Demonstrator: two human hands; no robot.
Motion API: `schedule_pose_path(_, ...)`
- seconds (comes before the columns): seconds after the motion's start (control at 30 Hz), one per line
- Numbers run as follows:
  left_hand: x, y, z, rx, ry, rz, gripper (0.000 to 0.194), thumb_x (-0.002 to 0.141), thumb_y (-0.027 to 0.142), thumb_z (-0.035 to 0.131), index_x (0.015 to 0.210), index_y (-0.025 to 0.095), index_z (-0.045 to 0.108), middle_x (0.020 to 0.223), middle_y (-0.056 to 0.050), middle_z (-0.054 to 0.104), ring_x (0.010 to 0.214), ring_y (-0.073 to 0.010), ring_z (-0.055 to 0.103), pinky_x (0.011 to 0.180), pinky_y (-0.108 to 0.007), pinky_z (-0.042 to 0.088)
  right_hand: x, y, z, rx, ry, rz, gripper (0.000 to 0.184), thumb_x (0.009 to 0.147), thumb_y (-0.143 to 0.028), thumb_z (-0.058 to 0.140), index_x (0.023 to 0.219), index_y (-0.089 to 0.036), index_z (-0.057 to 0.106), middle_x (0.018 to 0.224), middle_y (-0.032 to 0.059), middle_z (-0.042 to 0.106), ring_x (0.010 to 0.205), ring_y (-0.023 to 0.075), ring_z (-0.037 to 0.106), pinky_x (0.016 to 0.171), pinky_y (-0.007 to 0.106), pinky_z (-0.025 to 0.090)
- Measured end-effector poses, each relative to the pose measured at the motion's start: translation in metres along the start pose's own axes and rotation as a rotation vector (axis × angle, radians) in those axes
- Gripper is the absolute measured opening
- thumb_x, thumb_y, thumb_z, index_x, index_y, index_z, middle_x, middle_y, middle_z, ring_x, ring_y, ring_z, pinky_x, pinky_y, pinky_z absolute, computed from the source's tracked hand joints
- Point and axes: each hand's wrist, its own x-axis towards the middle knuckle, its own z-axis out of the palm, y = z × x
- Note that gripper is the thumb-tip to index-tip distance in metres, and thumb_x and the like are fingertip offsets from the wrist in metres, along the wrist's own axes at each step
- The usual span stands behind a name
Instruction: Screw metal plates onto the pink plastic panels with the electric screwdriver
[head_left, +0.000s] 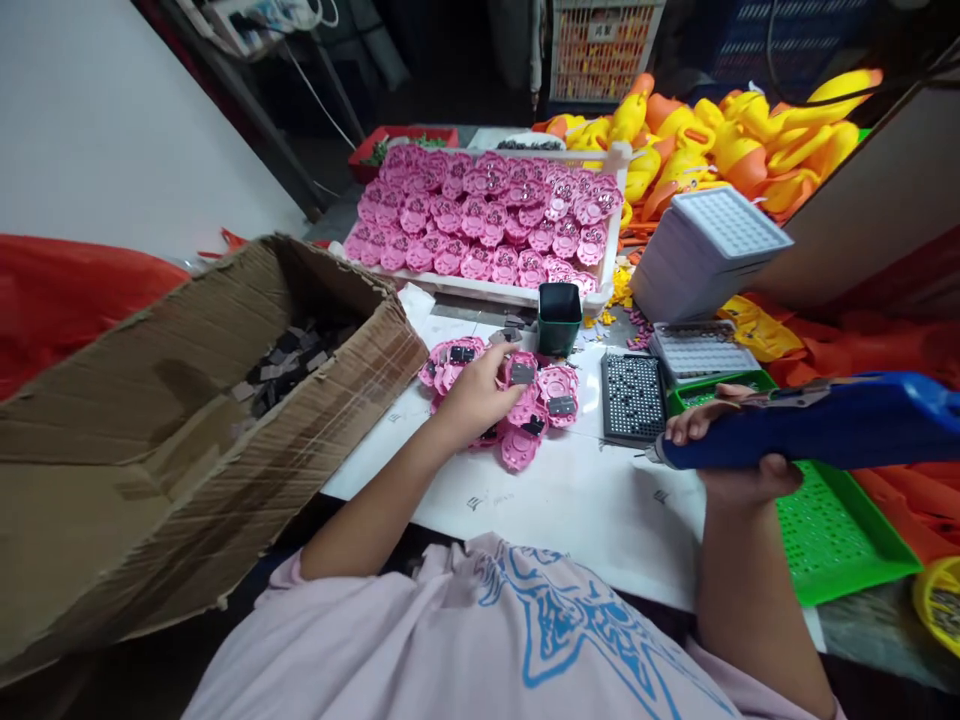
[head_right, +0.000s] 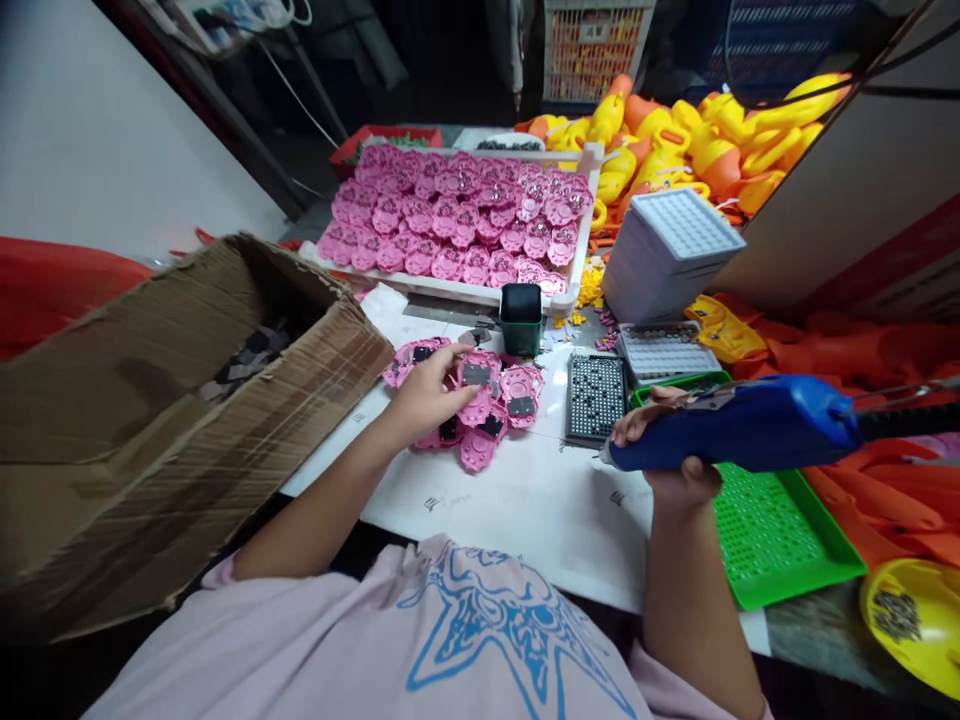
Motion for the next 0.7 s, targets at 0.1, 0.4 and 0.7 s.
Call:
schedule_pose_path(0.1, 0.021, 0.004, 0.0, 0.12, -0.046, 0.036, 0.048, 0.073, 0.027, 0.067, 0.12, 0.021, 0.058, 0.119, -0.008, 0.058, 0.115, -0.0277, 0.048, 0.101, -0.043, 0.036, -0.001, 0.002, -0.002, 0.013, -0.005, -0.006, 0.058, 0.065, -0.059, 0.06, 0.111, -0.024, 0.057, 0.064, 0.0027, 0.056, 0.056, 0.0179, 0.053, 0.055, 0.037, 0.045)
schedule_pose_path(0.4, 0.034, -0.009, 0.001, 0.306, -0.128, 0.047, 0.048, 0.07, 0.038, 0.07, 0.117, 0.03, 0.064, 0.133, -0.008, 0.049, 0.124, -0.0344, 0.037, 0.101, -0.052, 0.029, -0.005, 0.003, -0.004, 0.061, -0.048, -0.024, 0.059, 0.069, -0.056, 0.061, 0.117, -0.022, 0.054, 0.069, 0.0041, 0.057, 0.061, 0.0173, 0.054, 0.057, 0.035, 0.046)
schedule_pose_path(0.7, 0.127, -0.008, -0.035, 0.269, -0.008, 0.031, 0.034, 0.09, 0.036, 0.048, 0.112, 0.017, 0.064, 0.109, -0.008, 0.067, 0.097, -0.0213, 0.061, 0.088, -0.032, 0.046, -0.003, 0.004, 0.0, 0.077, -0.11, -0.05, 0.06, 0.07, -0.057, 0.058, 0.12, -0.024, 0.054, 0.07, 0.0037, 0.056, 0.061, 0.0162, 0.054, 0.055, 0.032, 0.046)
